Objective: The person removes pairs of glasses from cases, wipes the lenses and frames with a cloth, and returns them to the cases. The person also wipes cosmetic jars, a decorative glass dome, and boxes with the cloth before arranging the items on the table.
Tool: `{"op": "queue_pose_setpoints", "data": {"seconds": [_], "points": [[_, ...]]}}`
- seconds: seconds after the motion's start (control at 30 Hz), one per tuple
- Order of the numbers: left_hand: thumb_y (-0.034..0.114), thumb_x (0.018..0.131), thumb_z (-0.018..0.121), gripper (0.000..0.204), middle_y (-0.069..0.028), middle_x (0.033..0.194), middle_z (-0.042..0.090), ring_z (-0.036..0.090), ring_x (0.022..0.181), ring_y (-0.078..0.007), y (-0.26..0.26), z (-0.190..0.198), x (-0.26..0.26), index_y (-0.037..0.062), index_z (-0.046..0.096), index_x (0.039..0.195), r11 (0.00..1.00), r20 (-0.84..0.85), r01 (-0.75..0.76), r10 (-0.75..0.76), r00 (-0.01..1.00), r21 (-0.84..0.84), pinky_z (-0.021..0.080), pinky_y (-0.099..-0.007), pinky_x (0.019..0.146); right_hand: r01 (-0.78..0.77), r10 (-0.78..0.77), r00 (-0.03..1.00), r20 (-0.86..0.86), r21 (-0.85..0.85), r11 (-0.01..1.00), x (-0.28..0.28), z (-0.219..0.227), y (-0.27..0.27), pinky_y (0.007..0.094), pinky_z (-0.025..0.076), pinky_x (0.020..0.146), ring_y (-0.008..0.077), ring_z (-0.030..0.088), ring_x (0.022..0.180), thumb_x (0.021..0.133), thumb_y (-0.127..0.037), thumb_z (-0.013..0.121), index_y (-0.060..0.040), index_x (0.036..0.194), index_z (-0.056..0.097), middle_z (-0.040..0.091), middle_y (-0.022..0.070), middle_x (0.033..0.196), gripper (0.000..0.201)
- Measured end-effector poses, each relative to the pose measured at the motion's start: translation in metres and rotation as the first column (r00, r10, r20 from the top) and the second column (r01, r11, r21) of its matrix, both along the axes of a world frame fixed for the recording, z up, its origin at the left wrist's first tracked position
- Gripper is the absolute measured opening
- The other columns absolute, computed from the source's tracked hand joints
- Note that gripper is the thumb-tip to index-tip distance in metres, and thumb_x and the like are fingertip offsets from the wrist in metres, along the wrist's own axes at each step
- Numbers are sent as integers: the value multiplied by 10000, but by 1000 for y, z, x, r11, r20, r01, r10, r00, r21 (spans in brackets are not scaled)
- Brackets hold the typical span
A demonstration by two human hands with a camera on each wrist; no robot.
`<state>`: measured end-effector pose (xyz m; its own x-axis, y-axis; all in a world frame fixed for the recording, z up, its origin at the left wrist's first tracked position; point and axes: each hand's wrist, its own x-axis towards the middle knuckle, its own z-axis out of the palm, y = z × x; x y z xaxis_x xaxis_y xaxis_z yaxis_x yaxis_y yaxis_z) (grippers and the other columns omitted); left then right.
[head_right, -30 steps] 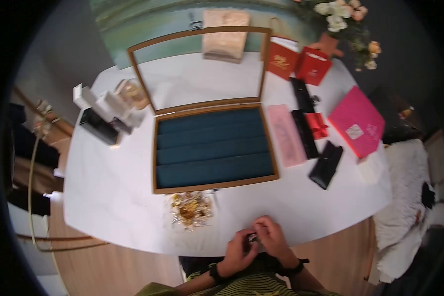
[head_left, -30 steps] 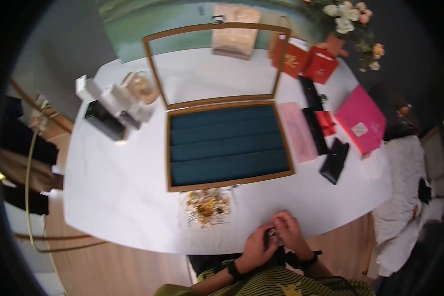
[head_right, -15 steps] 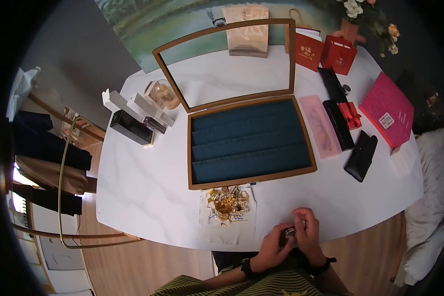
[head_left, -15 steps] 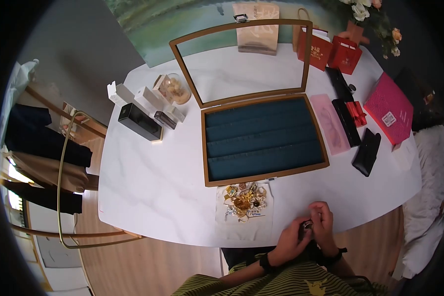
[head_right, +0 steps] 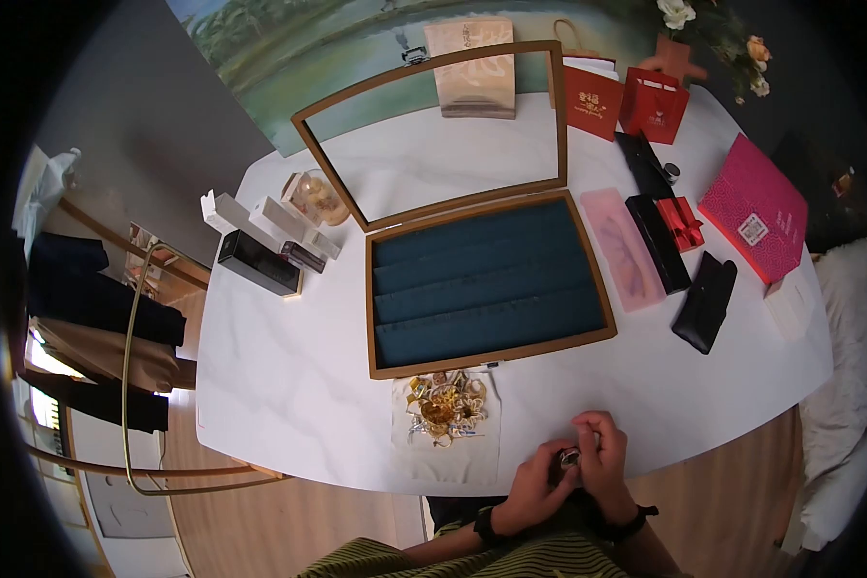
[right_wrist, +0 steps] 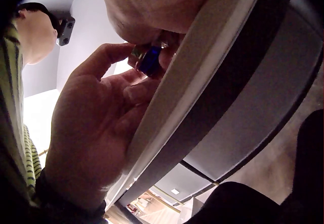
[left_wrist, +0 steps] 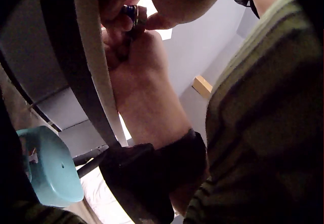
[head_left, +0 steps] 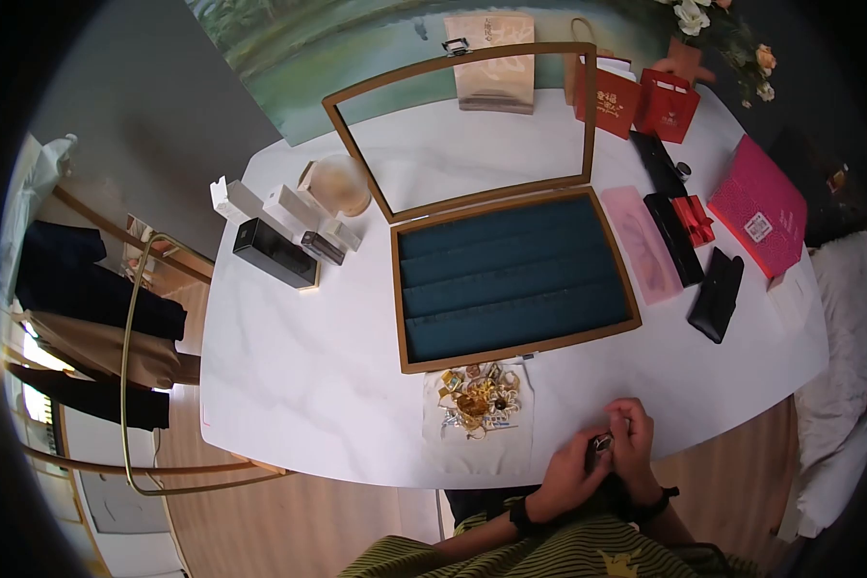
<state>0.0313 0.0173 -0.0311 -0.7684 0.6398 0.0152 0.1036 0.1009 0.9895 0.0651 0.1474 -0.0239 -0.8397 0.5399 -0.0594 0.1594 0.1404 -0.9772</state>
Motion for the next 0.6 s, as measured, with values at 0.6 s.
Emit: {"op": "queue_pose_setpoints", "data": {"seconds": [0.6], "points": [[417, 904, 563, 460, -95, 1060, 644, 630, 821, -352, 4, 10, -1, 100, 513, 1235, 996, -9, -85, 85, 996, 32, 517, -371, 685, -93, 94, 996, 1, 170, 981, 8, -19, 12, 269, 466, 624, 132, 569, 707, 916, -150, 536, -20, 955, 607, 631, 97, 879, 153]]}}
